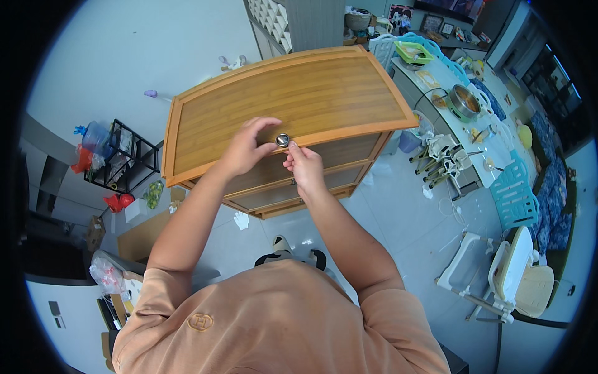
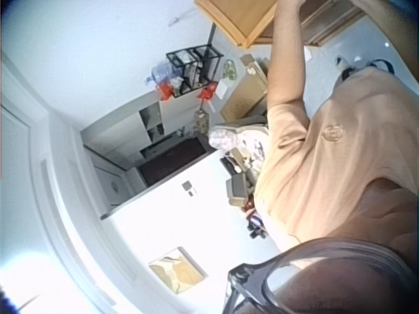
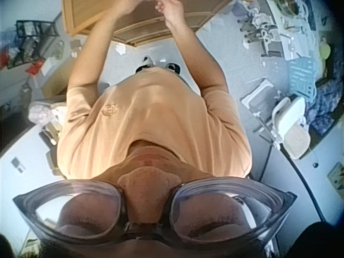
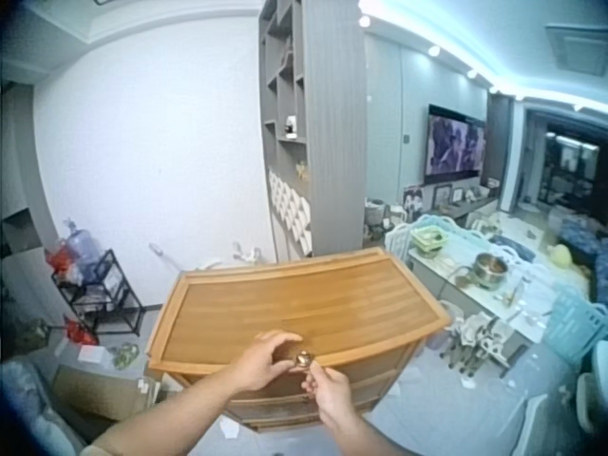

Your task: The person assembles a wooden cabinet by attaching the doors, picking up screws and handles from a table, and fastening them into the pre-drilled holes.

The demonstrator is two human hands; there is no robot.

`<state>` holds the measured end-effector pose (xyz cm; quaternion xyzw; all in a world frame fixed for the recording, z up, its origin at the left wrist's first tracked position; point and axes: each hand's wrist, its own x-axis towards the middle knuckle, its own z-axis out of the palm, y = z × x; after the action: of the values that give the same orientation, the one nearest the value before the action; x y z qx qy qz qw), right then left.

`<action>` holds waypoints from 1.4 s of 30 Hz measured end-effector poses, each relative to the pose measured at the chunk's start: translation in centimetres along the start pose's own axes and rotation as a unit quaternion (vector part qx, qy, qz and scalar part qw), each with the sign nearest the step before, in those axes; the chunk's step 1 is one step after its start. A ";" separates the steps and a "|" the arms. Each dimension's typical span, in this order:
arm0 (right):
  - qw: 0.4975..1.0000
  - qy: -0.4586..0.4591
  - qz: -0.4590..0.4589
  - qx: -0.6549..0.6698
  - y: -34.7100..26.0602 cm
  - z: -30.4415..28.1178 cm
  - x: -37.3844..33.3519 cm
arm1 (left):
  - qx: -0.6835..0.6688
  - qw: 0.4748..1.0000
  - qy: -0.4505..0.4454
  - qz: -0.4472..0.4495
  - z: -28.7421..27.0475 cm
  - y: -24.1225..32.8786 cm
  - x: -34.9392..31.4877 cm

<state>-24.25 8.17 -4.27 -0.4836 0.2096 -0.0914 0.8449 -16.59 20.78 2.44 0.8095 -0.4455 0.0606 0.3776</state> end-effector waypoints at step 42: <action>1.000 -0.005 0.001 -0.015 0.0 0.1 -0.1 | 0.083 0.978 -0.185 0.044 -1.0 1.7 1.7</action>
<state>-24.27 8.30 -4.24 -0.4963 0.2068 -0.0851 0.8389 -16.60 19.76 4.89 0.8149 -0.5361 -0.0369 0.2172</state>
